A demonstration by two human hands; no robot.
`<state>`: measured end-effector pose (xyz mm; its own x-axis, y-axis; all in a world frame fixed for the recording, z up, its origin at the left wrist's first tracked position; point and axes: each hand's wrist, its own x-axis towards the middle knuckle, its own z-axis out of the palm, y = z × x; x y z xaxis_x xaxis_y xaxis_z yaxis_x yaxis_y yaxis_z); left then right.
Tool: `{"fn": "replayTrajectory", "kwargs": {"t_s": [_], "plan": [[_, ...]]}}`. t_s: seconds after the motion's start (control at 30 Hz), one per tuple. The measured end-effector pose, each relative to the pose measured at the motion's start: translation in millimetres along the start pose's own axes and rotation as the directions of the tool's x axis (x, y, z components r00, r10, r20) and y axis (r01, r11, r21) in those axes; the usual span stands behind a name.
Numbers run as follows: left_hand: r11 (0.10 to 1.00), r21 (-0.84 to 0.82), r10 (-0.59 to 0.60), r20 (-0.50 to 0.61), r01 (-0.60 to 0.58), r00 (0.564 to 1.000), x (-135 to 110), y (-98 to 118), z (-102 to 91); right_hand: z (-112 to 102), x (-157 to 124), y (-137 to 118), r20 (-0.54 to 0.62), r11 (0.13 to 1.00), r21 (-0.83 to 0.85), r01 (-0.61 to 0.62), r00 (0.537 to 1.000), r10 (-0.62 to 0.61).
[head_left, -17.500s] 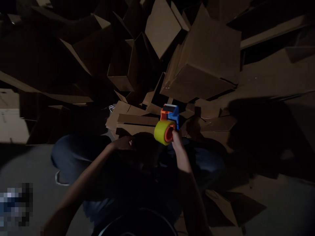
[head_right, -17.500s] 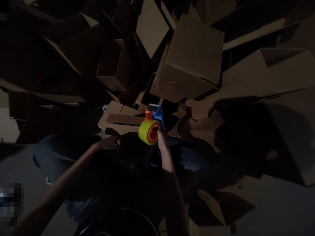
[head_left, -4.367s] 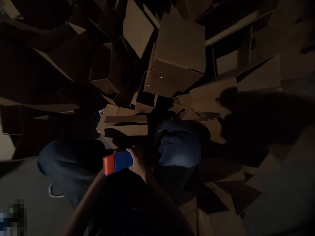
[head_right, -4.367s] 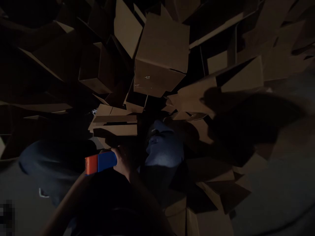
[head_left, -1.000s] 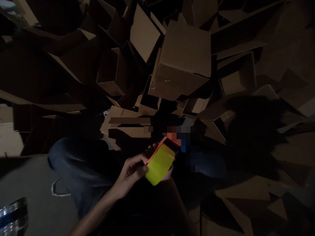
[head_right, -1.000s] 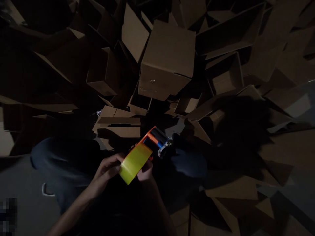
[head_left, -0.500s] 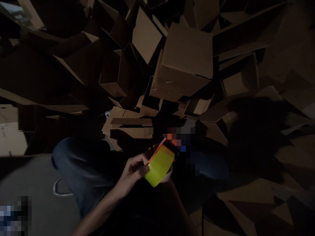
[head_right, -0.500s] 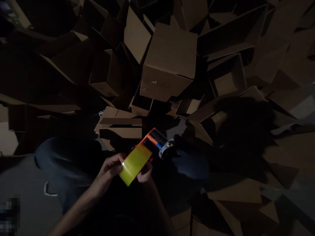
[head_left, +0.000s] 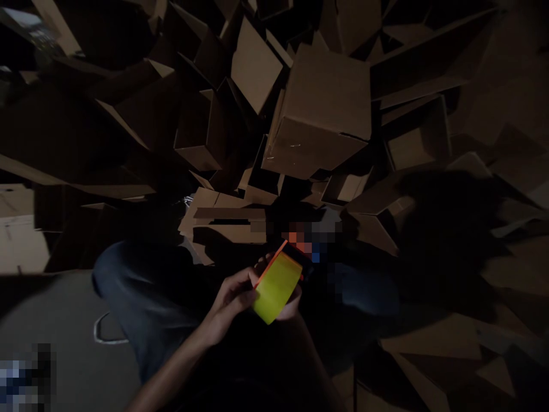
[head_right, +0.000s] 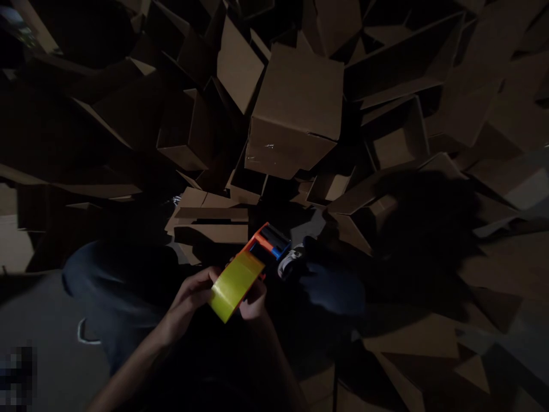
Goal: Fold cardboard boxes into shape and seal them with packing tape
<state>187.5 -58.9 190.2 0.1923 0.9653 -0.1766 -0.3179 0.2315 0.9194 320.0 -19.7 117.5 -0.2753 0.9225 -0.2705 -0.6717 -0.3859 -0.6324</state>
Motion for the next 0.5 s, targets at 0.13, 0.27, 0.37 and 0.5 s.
{"fn": "replayTrajectory", "kwargs": {"t_s": [0.13,0.27,0.37,0.5], "plan": [[1.000,0.005,0.001,-0.011,-0.001,1.000,-0.9,1.0,-0.4,8.4,-0.6,-3.4,-0.036,0.993,0.103,-0.061,0.997,0.065],[1.000,0.004,-0.010,-0.041,0.010,0.999,0.1,2.3,1.3,16.8,-2.2,-7.4,-0.062,0.981,0.179,-0.078,0.994,0.090],[1.000,-0.012,-0.011,-0.064,0.010,0.998,1.8,2.0,1.7,16.8,-3.1,-7.3,-0.068,0.974,0.206,-0.098,0.991,0.114],[1.000,-0.008,-0.026,-0.082,0.026,0.996,2.8,3.5,3.0,13.7,-3.7,-5.3,-0.072,0.968,0.216,-0.128,0.986,0.147]]}}
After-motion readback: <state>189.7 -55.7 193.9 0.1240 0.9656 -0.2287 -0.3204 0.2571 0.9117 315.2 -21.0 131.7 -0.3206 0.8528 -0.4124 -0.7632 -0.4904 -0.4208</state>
